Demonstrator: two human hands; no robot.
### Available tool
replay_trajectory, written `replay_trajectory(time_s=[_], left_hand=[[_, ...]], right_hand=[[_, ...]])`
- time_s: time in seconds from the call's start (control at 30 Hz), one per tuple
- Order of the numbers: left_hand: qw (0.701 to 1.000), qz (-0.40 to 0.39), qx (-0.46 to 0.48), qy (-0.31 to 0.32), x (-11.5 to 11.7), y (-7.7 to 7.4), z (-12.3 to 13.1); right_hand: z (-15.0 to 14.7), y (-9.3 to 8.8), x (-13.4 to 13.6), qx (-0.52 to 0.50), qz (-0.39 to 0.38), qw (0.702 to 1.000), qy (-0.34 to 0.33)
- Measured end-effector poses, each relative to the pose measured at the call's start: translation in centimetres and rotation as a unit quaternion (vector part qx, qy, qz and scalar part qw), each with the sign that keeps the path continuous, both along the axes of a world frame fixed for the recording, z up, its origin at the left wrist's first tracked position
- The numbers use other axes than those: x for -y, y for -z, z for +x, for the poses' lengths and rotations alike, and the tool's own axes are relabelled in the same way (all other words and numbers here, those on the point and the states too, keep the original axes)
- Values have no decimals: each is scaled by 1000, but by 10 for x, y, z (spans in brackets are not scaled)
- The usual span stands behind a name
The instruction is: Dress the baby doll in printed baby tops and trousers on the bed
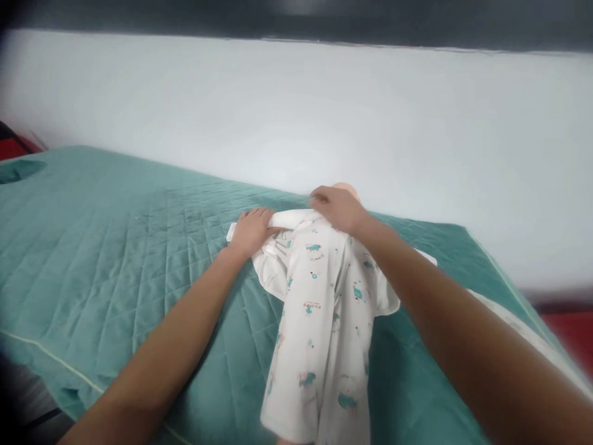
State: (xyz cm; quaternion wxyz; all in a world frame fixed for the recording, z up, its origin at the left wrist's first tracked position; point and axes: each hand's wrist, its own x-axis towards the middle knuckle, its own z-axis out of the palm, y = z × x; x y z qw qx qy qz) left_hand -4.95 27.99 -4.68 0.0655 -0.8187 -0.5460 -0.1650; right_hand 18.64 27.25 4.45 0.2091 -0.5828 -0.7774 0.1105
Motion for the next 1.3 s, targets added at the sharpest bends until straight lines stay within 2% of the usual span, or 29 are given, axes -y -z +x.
replay_trajectory(time_s=[0.1,0.2,0.3,0.4,0.57,0.7,0.77,0.9,0.97,1.03,1.13,1.3], left_hand=[[1000,-10,-1,-12,-1,-2,-5],[999,-22,2,-32,-4,-3,-11],[998,-49,1,-49,-5,-3,-14],[997,-58,14,-48,-4,0,-11],[992,-7,123,-15,21,-4,-2],[968,31,250,15,57,-24,17],[962,27,271,32,69,-40,36],[970,-60,193,137,66,-72,92],[975,-89,106,172,56,-85,124],[977,-118,-10,179,46,-94,154],[956,-181,-154,170,35,-101,189],[944,-211,-202,154,25,-96,223]], right_hand=[[35,9,25,-101,69,987,102],[63,37,49,-136,92,968,189],[80,71,64,-99,120,962,224],[84,92,70,-16,128,966,224],[79,93,72,47,125,969,208],[76,91,72,68,116,967,215],[75,90,71,77,116,965,221],[79,90,70,70,103,964,235],[85,89,70,49,98,963,245],[91,89,70,24,96,961,257],[97,89,70,5,97,959,266],[92,87,72,17,80,958,275]])
